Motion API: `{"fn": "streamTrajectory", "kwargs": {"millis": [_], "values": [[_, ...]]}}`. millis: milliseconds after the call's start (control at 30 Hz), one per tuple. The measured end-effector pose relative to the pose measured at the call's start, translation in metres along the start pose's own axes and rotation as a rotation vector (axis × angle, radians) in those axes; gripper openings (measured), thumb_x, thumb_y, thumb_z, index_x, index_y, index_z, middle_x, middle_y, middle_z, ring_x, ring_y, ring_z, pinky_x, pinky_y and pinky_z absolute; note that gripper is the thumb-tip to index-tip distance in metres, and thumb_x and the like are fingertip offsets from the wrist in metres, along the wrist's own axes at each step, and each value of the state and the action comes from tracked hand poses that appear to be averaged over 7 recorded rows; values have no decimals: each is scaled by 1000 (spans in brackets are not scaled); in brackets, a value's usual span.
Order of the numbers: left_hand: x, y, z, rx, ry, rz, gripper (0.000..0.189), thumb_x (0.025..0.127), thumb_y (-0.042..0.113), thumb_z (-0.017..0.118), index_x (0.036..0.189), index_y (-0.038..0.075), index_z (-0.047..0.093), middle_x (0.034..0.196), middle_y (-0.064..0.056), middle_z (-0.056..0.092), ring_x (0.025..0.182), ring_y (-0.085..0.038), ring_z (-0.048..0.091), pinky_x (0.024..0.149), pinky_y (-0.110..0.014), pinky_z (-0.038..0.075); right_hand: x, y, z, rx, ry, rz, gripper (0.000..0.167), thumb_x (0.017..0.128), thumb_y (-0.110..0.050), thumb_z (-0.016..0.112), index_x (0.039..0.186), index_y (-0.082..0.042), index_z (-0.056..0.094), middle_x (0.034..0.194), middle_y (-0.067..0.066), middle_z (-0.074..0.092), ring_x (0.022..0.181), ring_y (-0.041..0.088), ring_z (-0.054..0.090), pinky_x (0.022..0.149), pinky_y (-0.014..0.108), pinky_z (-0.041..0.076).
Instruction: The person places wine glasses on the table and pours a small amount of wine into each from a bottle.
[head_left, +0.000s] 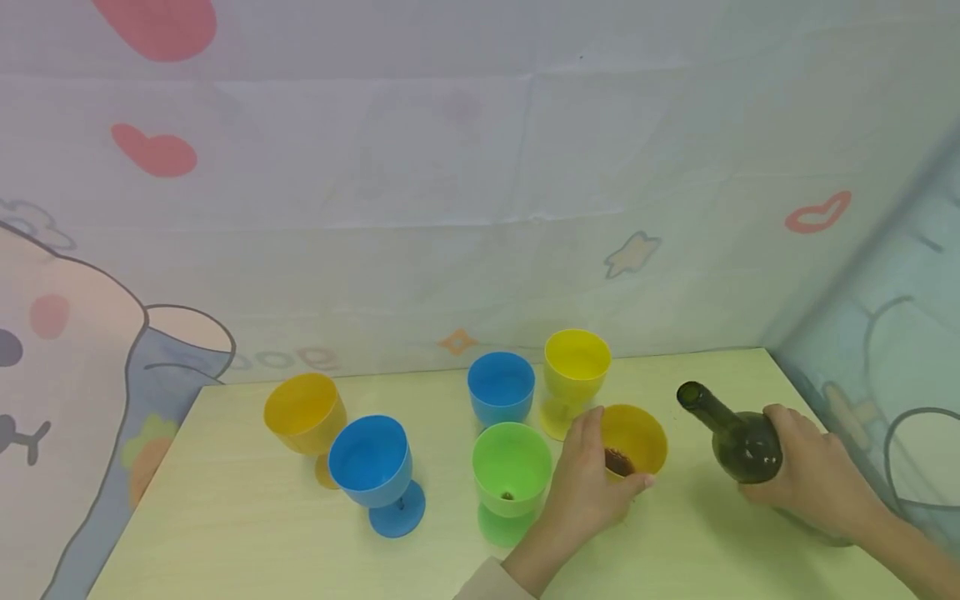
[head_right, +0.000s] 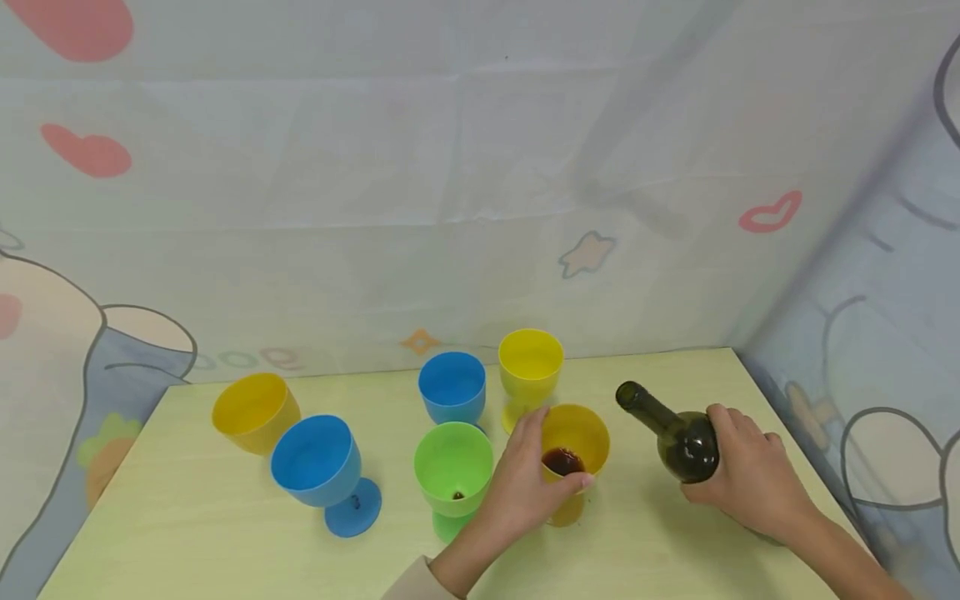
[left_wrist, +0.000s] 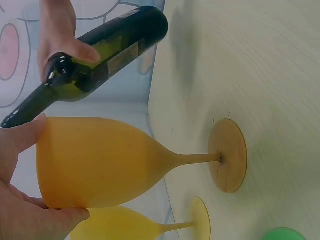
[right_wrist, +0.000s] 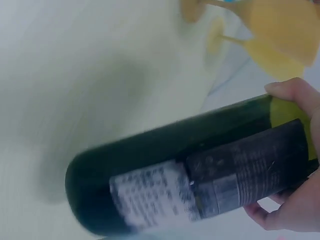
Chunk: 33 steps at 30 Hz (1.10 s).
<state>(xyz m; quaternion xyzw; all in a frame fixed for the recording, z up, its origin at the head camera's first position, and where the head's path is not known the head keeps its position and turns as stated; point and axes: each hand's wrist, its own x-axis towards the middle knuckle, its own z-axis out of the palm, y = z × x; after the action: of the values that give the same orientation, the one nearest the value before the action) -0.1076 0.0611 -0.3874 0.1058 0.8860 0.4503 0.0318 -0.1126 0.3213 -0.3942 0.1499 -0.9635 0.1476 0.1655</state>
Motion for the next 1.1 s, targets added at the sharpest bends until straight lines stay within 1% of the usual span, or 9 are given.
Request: {"fn": "streamTrajectory", "kwargs": {"millis": [100, 200, 300, 400, 533, 633, 767, 1100], "values": [[0, 0, 0, 4, -3, 2, 85, 74, 34, 75, 140, 8, 29, 143, -9, 31, 125, -24, 38, 100, -38, 36, 4, 1, -3, 136, -10, 108, 75, 46, -21, 88, 100, 4, 43, 82, 12, 56, 66, 25, 56, 50, 35, 43], [0, 0, 0, 6, -7, -4, 85, 74, 35, 75, 140, 8, 28, 143, -8, 30, 126, -23, 38, 100, -38, 36, 8, 1, -5, 222, -24, 197, 81, 52, -22, 88, 107, 9, 38, 84, 23, 57, 68, 33, 58, 52, 38, 46], [0, 0, 0, 0, -7, -5, 86, 74, 35, 75, 141, 9, 28, 143, -8, 30, 126, -23, 38, 100, -38, 35, 12, 0, -5, 257, -28, 295, 84, 59, -27, 85, 114, 10, 32, 88, 28, 55, 70, 37, 57, 53, 41, 46], [1, 0, 0, 0, -5, -1, 86, 74, 34, 75, 140, 8, 28, 143, -8, 30, 126, -23, 37, 100, -38, 35, 17, -2, -3, 287, -31, 384, 88, 66, -32, 81, 121, 11, 27, 96, 32, 50, 77, 43, 54, 57, 46, 45], [0, 0, 0, 3, -6, 11, 85, 74, 34, 75, 140, 6, 28, 143, -9, 31, 126, -23, 37, 101, -37, 35, 22, -3, 2, 331, -12, 464, 93, 71, -36, 76, 129, 12, 22, 107, 34, 44, 89, 49, 49, 64, 52, 44], [0, 0, 0, 0, -6, 13, 85, 74, 33, 75, 140, 6, 29, 142, -9, 31, 126, -23, 37, 101, -36, 34, 24, -3, 5, 372, 7, 492, 93, 73, -36, 75, 131, 11, 20, 112, 34, 41, 92, 48, 47, 66, 52, 44], [0, 1, 0, -9, -3, 11, 85, 74, 31, 76, 139, 5, 29, 142, -10, 31, 126, -24, 37, 102, -36, 33, 27, -2, 9, 406, 20, 494, 92, 74, -35, 74, 131, 9, 19, 116, 33, 39, 95, 48, 46, 67, 52, 43], [0, 2, -1, 7, -1, 12, 85, 74, 31, 76, 140, 6, 29, 142, -9, 31, 125, -23, 38, 101, -36, 35, 32, 5, 18, 442, 51, 508, 89, 75, -34, 73, 130, 11, 19, 118, 33, 37, 100, 48, 43, 74, 57, 41]]}}
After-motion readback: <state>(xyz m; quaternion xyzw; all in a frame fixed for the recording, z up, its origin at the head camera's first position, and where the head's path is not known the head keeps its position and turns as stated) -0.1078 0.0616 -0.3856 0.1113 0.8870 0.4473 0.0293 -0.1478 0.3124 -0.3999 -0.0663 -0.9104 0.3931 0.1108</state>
